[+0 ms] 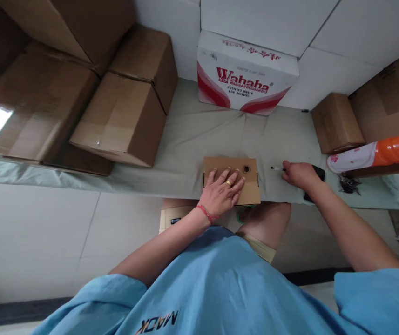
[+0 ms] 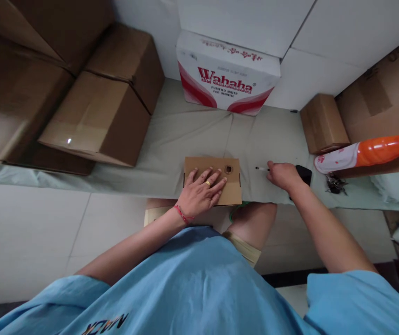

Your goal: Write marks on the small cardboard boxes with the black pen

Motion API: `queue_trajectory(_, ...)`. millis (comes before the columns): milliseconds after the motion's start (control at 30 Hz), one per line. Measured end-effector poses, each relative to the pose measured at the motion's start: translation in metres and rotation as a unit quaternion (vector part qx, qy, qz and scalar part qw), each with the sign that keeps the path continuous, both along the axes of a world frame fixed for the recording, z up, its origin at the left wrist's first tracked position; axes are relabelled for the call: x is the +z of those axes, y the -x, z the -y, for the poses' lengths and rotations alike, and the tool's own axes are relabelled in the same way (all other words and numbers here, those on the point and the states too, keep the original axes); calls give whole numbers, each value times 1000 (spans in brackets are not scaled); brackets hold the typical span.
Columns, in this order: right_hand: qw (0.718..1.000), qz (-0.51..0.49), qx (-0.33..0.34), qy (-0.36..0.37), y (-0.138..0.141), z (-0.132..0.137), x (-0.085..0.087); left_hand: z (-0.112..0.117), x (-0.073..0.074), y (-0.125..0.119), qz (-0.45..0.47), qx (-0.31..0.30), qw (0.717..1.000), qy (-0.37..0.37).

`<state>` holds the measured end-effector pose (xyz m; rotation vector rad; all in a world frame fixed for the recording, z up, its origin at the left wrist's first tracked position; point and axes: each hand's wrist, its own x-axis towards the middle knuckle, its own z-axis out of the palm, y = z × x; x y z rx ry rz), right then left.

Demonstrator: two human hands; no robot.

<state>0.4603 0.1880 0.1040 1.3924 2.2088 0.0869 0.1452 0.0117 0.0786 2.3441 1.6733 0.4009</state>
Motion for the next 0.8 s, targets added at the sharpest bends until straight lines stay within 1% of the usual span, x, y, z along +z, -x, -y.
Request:
queue_trajectory(33, 999, -40, -20, -30, 0, 3, 4, 0, 1, 0, 2, 0, 1000, 3)
queue_trajectory(67, 991, -110, -51, -65, 0, 7, 9, -1, 1, 0, 4, 0, 1000, 5)
queue_trajectory(100, 969, -207, -90, -97, 3, 12, 14, -1, 1, 0, 5, 0, 1000, 5)
queue_trajectory(133, 928, -325, -136, -120, 9, 19, 19, -1, 2, 0, 6, 0, 1000, 5)
queue_trajectory(167, 868, -446, -182, -123, 17, 27, 23, -2, 2, 0, 7, 1, 1000, 4)
queue_trajectory(200, 798, -551, -221, -102, 28, 35, 27, -2, 2, 0, 7, 1, 1000, 2)
queue_trajectory(233, 725, -636, -255, -67, 42, 44, 29, -2, 2, 0, 7, 2, 1000, 1)
queue_trajectory(267, 663, -695, -277, -18, 58, 53, 29, -2, 2, 0, 7, 2, 1000, -1)
queue_trajectory(300, 619, -731, -285, 32, 75, 61, 28, -2, 2, 0, 7, 2, 1000, -3)
queue_trajectory(333, 591, -752, -285, 68, 91, 68, 25, -2, 2, 0, 7, 1, 1000, -7)
queue_trajectory(367, 575, -762, -283, 93, 106, 73, 20, -2, 2, -1, 7, 1, 1000, -10)
queue_trajectory(400, 568, -766, -282, 103, 119, 77, 14, -2, 2, -1, 7, 1, 1000, -15)
queue_trajectory(433, 567, -768, -282, 98, 130, 79, 8, -1, 2, -1, 8, 3, 1000, -18)
queue_trajectory(500, 576, -765, -284, 48, 145, 81, -7, 0, 2, -1, 11, 7, 1000, -24)
queue_trajectory(567, 600, -749, -281, -32, 151, 81, -19, 0, 1, -1, 15, 10, 999, -27)
queue_trajectory(633, 626, -725, -271, -93, 154, 83, -27, 0, 1, -1, 19, 10, 999, -26)
queue_trajectory(700, 649, -706, -259, -116, 156, 86, -29, 0, 1, 0, 23, 8, 999, -24)
queue_trajectory(800, 674, -689, -237, -122, 158, 88, -27, 0, 1, 0, 30, 8, 999, -22)
